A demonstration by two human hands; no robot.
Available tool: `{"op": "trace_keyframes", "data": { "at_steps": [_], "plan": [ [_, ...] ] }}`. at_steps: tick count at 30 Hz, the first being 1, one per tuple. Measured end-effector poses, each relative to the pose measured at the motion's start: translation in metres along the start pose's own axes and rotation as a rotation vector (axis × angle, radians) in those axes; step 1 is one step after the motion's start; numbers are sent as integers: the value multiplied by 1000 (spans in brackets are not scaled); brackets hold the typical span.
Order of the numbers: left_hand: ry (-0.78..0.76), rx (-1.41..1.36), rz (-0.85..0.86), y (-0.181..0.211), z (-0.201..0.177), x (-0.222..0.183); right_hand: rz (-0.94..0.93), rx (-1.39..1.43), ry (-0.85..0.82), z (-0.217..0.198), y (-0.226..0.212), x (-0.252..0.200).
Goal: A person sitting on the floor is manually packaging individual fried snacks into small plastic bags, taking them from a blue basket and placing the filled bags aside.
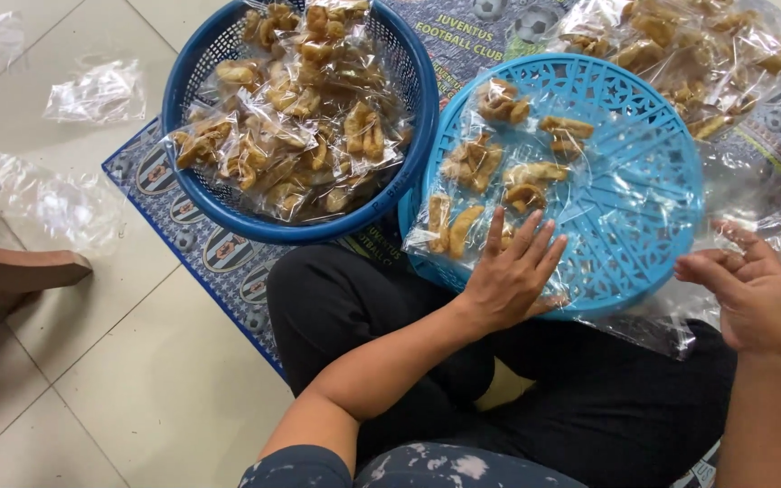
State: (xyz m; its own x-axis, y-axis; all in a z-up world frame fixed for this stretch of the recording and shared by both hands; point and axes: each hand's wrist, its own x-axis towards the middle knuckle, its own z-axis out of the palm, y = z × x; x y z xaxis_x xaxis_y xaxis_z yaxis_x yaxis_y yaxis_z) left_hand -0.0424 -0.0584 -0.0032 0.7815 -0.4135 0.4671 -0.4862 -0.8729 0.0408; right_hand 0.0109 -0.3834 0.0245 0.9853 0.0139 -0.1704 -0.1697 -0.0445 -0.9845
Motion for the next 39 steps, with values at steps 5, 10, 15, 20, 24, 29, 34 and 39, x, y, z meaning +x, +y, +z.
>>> {"op": "trace_keyframes", "data": {
  "at_steps": [5, 10, 15, 20, 24, 29, 34, 39],
  "plan": [
    [16, -27, 7, -1, 2, 1, -248, -555, 226, 17, -18, 0],
    [-141, -77, 60, -12, -12, 4, -686, -1089, 451, 37, -25, 0],
    [307, -245, -124, -74, -21, 14, -962, -1070, 523, 84, -30, -25],
    [370, -149, -569, -187, -32, 16, -1142, -1018, 382, 127, 18, -42],
    [180, 168, -800, -260, 44, -15, -1214, -1006, 290, 155, 42, -49],
    [-30, 204, -867, -256, 49, -8, -1188, -1044, 261, 170, 39, -55],
    [-92, 364, -866, -272, 93, -7, -1191, -1018, 267, 171, 43, -51],
    [-8, 266, -899, -269, 80, -10, -1200, -999, 257, 171, 46, -45]
  ]
}}
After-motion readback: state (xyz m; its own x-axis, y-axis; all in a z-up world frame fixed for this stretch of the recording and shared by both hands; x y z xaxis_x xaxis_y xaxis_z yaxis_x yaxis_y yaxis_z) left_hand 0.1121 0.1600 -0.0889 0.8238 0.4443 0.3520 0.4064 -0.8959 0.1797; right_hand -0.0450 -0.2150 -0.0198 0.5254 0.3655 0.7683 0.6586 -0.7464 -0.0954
